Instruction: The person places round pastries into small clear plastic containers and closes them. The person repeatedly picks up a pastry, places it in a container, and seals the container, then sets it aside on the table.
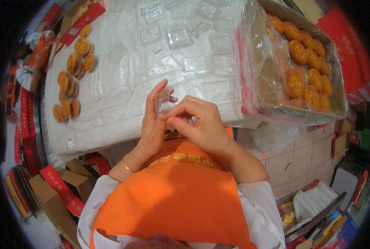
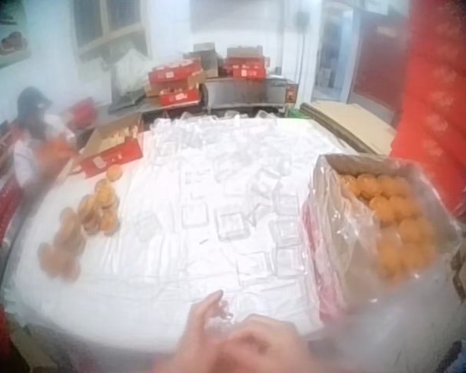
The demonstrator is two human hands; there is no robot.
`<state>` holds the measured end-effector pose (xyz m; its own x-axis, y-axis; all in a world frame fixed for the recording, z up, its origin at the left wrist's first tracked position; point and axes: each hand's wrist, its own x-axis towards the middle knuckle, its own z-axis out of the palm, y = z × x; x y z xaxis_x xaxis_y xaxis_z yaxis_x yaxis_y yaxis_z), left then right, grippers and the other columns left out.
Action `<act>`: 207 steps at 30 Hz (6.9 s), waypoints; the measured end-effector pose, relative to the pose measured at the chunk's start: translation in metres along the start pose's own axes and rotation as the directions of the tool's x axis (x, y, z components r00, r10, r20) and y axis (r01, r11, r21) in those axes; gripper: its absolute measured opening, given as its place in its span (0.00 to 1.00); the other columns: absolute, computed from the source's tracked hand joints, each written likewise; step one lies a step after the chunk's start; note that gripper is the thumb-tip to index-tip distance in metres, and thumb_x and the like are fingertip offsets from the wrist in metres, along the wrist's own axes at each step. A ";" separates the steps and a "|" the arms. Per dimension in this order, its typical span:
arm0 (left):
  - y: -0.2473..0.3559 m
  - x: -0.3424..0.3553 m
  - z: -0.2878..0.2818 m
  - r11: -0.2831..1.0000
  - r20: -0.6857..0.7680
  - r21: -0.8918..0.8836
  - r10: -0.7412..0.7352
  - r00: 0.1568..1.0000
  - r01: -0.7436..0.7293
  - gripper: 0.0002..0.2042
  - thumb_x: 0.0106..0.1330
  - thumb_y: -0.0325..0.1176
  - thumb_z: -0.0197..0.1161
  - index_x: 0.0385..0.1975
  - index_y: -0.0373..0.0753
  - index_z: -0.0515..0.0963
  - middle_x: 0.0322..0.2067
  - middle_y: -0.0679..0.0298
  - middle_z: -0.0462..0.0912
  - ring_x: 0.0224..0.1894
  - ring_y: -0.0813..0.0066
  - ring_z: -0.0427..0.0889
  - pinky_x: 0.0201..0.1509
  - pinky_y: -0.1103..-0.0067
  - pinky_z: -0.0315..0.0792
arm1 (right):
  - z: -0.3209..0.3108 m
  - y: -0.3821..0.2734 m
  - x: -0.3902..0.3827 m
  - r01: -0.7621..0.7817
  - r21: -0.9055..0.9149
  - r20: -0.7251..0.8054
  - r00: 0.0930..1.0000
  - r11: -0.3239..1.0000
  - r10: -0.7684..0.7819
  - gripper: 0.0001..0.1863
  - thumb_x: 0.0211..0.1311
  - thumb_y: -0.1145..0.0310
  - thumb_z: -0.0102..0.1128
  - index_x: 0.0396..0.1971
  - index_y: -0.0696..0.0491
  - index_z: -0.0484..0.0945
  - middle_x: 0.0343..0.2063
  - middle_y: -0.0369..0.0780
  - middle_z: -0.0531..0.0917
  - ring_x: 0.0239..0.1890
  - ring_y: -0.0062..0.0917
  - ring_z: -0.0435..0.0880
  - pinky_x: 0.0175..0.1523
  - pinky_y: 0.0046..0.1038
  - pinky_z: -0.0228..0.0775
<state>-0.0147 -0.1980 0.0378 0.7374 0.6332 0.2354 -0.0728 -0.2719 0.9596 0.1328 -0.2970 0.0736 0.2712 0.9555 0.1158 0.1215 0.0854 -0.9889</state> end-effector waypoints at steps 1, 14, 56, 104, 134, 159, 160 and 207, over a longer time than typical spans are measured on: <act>0.001 0.000 0.000 1.000 -0.001 -0.023 -0.015 1.000 0.015 0.30 0.76 0.47 0.49 0.71 0.34 0.57 0.58 0.52 0.64 0.58 0.61 0.67 0.65 0.69 0.62 | -0.001 0.001 0.000 -0.015 0.028 0.003 1.000 0.999 0.015 0.04 0.59 0.76 0.67 0.34 0.58 0.83 0.30 0.37 0.81 0.30 0.17 0.78 0.35 0.20 0.70; 0.014 0.001 -0.002 0.978 -0.081 0.195 0.089 0.993 -0.072 0.31 0.71 0.40 0.53 0.72 0.36 0.56 0.60 0.53 0.63 0.56 0.64 0.67 0.56 0.72 0.67 | -0.004 0.007 -0.002 -0.173 0.305 0.048 0.985 0.936 0.166 0.06 0.69 0.72 0.60 0.35 0.60 0.80 0.32 0.35 0.78 0.31 0.14 0.74 0.37 0.18 0.68; -0.002 0.009 0.003 0.396 0.302 -0.775 -0.451 0.840 0.492 0.32 0.74 0.56 0.50 0.68 0.39 0.61 0.64 0.38 0.66 0.66 0.48 0.70 0.65 0.56 0.70 | -0.109 -0.043 -0.025 0.297 -0.852 -0.036 0.789 0.431 -0.613 0.12 0.59 0.66 0.64 0.42 0.52 0.80 0.36 0.42 0.81 0.40 0.37 0.80 0.46 0.38 0.72; -0.073 -0.030 -0.056 0.790 -0.200 0.574 -0.119 0.973 0.214 0.48 0.55 0.34 0.71 0.72 0.25 0.47 0.72 0.40 0.52 0.75 0.43 0.49 0.75 0.55 0.45 | 0.055 0.088 0.084 0.228 -0.473 0.344 0.937 0.851 -0.060 0.45 0.67 0.37 0.48 0.70 0.60 0.59 0.72 0.48 0.61 0.75 0.41 0.56 0.77 0.43 0.43; -0.114 0.038 -0.289 0.009 -0.352 0.936 -0.011 0.936 0.352 0.41 0.64 0.50 0.63 0.71 0.32 0.56 0.75 0.55 0.51 0.77 0.59 0.48 0.76 0.60 0.44 | -0.001 0.084 -0.007 -0.051 -0.148 -0.175 0.984 0.988 0.024 0.10 0.67 0.74 0.53 0.42 0.60 0.82 0.52 0.47 0.81 0.57 0.36 0.77 0.62 0.34 0.67; -0.109 0.136 -0.125 0.916 -0.185 0.368 -0.100 0.978 0.163 0.30 0.71 0.49 0.59 0.64 0.32 0.68 0.48 0.53 0.80 0.51 0.62 0.78 0.54 0.66 0.71 | -0.171 -0.059 -0.001 -0.111 -0.889 -0.327 0.832 0.445 -0.447 0.16 0.54 0.74 0.66 0.44 0.57 0.80 0.42 0.46 0.83 0.47 0.43 0.80 0.51 0.40 0.71; -0.099 0.135 -0.108 0.972 -0.161 0.133 -0.174 0.972 0.196 0.30 0.73 0.52 0.55 0.65 0.33 0.68 0.48 0.55 0.80 0.51 0.64 0.79 0.53 0.68 0.72 | -0.201 -0.051 -0.001 -0.223 -0.896 -0.369 0.856 0.385 -0.362 0.20 0.55 0.72 0.67 0.48 0.57 0.78 0.46 0.48 0.83 0.50 0.44 0.79 0.55 0.40 0.70; -0.034 0.036 -0.016 0.563 0.044 -0.755 -0.467 0.883 0.336 0.18 0.74 0.34 0.57 0.59 0.33 0.67 0.53 0.60 0.76 0.52 0.74 0.77 0.54 0.77 0.75 | 0.017 0.061 0.041 0.143 -0.461 -0.172 0.954 0.876 -0.246 0.25 0.69 0.68 0.52 0.65 0.56 0.70 0.58 0.46 0.72 0.58 0.39 0.71 0.64 0.38 0.62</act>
<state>0.0038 -0.1540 0.0159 0.7150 0.6539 -0.2475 -0.3006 0.6071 0.7356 0.1348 -0.2474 0.0161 0.3931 0.8418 0.3699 0.5850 0.0814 -0.8069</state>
